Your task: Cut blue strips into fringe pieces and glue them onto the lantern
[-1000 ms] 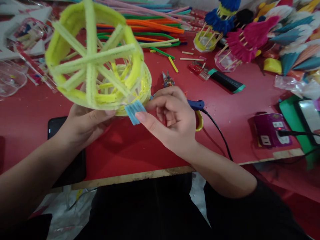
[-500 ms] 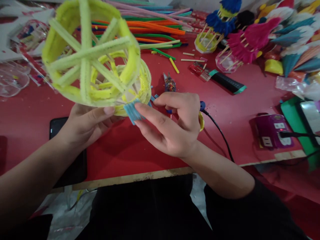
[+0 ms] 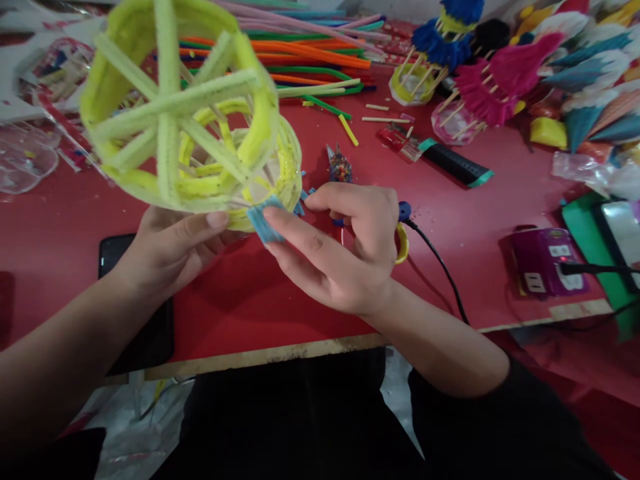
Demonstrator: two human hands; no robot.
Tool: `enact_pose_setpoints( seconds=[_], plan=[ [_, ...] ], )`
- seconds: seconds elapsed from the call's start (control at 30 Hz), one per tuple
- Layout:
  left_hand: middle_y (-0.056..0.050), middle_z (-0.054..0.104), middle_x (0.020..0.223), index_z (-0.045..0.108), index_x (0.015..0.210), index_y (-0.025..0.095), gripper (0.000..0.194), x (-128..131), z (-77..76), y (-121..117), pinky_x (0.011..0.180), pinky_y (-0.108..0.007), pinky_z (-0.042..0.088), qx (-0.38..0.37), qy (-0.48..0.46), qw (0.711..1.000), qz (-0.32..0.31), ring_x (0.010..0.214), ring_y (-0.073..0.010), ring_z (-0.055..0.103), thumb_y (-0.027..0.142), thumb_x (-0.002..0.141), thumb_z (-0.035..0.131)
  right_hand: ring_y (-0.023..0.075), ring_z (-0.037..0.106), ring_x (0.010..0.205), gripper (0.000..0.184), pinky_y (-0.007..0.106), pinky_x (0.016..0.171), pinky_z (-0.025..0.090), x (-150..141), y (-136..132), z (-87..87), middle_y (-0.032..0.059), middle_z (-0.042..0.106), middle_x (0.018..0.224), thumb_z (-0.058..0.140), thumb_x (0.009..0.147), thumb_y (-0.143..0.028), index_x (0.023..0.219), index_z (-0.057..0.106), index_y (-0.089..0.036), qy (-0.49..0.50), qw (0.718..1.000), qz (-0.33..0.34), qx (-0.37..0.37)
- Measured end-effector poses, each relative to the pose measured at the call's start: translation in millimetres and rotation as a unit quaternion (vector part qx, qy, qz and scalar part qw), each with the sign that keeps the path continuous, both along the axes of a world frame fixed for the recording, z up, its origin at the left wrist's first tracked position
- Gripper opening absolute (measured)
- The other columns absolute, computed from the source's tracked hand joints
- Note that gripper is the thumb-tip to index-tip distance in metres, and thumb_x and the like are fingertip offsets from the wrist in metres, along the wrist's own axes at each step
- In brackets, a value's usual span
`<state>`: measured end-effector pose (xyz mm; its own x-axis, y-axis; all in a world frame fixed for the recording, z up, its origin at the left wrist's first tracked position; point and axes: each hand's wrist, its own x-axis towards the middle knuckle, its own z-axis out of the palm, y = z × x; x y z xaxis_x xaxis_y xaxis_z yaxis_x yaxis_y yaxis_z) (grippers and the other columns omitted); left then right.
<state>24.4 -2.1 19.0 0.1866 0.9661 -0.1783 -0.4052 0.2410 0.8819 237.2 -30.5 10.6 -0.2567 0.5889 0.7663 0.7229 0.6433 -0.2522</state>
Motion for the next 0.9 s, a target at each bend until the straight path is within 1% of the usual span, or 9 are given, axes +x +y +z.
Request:
enact_pose_setpoints(
  seconds=[0.17, 0.27, 0.37, 0.4, 0.53, 0.6, 0.7, 0.8, 0.9],
  plan=[
    [-0.003, 0.076, 0.125, 0.062, 0.129, 0.033, 0.071, 0, 0.5, 1, 0.109, -0.049, 0.06, -0.024, -0.008, 1.0, -0.004, 0.143, -0.0366, 0.059, 0.018, 0.066, 0.092, 0.0276, 0.071, 0.092, 0.02, 0.05, 0.087, 0.059, -1, 1, 3.4, 0.0066, 0.07, 0.098, 0.084, 0.084, -0.041, 0.104, 0.083, -0.039, 0.021, 0.997, -0.005, -0.069],
    [-0.003, 0.075, 0.126, 0.06, 0.125, 0.031, 0.067, -1, 0.1, 0, 0.109, -0.049, 0.059, -0.014, -0.008, 1.0, -0.01, 0.141, -0.0356, 0.061, 0.018, 0.068, 0.092, 0.0273, 0.071, 0.092, 0.019, 0.052, 0.089, 0.058, -2, 1, 4.9, 0.0067, 0.071, 0.101, 0.086, 0.082, -0.041, 0.101, 0.084, -0.039, 0.041, 0.994, 0.002, -0.098],
    [-0.003, 0.076, 0.123, 0.057, 0.122, 0.031, 0.061, -1, -0.5, -1, 0.108, -0.048, 0.059, 0.004, 0.001, 1.0, -0.017, 0.134, -0.0333, 0.065, 0.019, 0.072, 0.089, 0.0274, 0.071, 0.094, 0.017, 0.054, 0.097, 0.056, -1, 1, 4.7, 0.0055, 0.07, 0.102, 0.087, 0.081, -0.038, 0.097, 0.085, -0.04, 0.069, 0.989, 0.017, -0.131],
    [-0.002, 0.076, 0.122, 0.056, 0.122, 0.03, 0.06, -1, -0.6, 0, 0.106, -0.048, 0.059, 0.007, 0.004, 1.0, -0.019, 0.132, -0.0331, 0.067, 0.019, 0.073, 0.088, 0.0267, 0.071, 0.094, 0.018, 0.053, 0.096, 0.057, 0, 1, 4.3, 0.0047, 0.069, 0.101, 0.088, 0.08, -0.036, 0.098, 0.084, -0.04, 0.076, 0.989, 0.024, -0.126],
    [0.0, 0.077, 0.112, 0.053, 0.116, 0.032, 0.057, 1, 1.2, 4, 0.093, -0.046, 0.058, -0.009, 0.006, 1.0, 0.003, 0.116, -0.0317, 0.073, 0.024, 0.071, 0.088, 0.0215, 0.067, 0.088, 0.038, 0.039, 0.077, 0.06, 0, 0, 2.5, 0.0021, 0.066, 0.097, 0.085, 0.08, -0.019, 0.112, 0.078, -0.039, 0.108, 0.993, 0.04, -0.022],
    [0.003, 0.077, 0.105, 0.053, 0.11, 0.032, 0.054, 1, 2.2, 8, 0.089, -0.043, 0.057, -0.03, -0.006, 0.999, 0.024, 0.105, -0.0273, 0.074, 0.022, 0.07, 0.086, 0.0201, 0.066, 0.083, 0.032, 0.037, 0.073, 0.059, -3, 2, 1.4, 0.0015, 0.064, 0.089, 0.083, 0.082, -0.016, 0.108, 0.076, -0.035, 0.183, 0.983, 0.024, -0.009],
    [0.005, 0.077, 0.102, 0.056, 0.104, 0.03, 0.04, -2, 1.3, 13, 0.081, -0.036, 0.058, -0.046, -0.022, 0.997, 0.049, 0.09, -0.0199, 0.073, 0.018, 0.076, 0.08, 0.0193, 0.067, 0.076, 0.014, 0.039, 0.072, 0.059, -8, 4, -0.6, -0.0002, 0.065, 0.078, 0.084, 0.085, -0.021, 0.089, 0.074, -0.03, 0.285, 0.956, 0.011, -0.066],
    [0.002, 0.078, 0.102, 0.061, 0.102, 0.028, 0.029, -5, -2.4, 16, 0.078, -0.032, 0.06, -0.048, -0.033, 0.997, 0.049, 0.087, -0.0186, 0.074, 0.023, 0.081, 0.08, 0.0189, 0.07, 0.072, 0.017, 0.037, 0.065, 0.06, -10, 5, -1.9, -0.0019, 0.073, 0.076, 0.09, 0.08, -0.021, 0.082, 0.076, -0.029, 0.304, 0.942, 0.058, -0.132],
    [-0.001, 0.079, 0.104, 0.063, 0.101, 0.027, 0.032, -6, -5.6, 17, 0.079, -0.03, 0.063, -0.06, -0.033, 0.996, 0.052, 0.09, -0.02, 0.075, 0.032, 0.078, 0.085, 0.0176, 0.074, 0.072, 0.023, 0.033, 0.065, 0.063, -9, 2, -0.2, -0.0036, 0.079, 0.08, 0.093, 0.075, -0.014, 0.086, 0.081, -0.031, 0.279, 0.936, 0.108, -0.188]
  ],
)
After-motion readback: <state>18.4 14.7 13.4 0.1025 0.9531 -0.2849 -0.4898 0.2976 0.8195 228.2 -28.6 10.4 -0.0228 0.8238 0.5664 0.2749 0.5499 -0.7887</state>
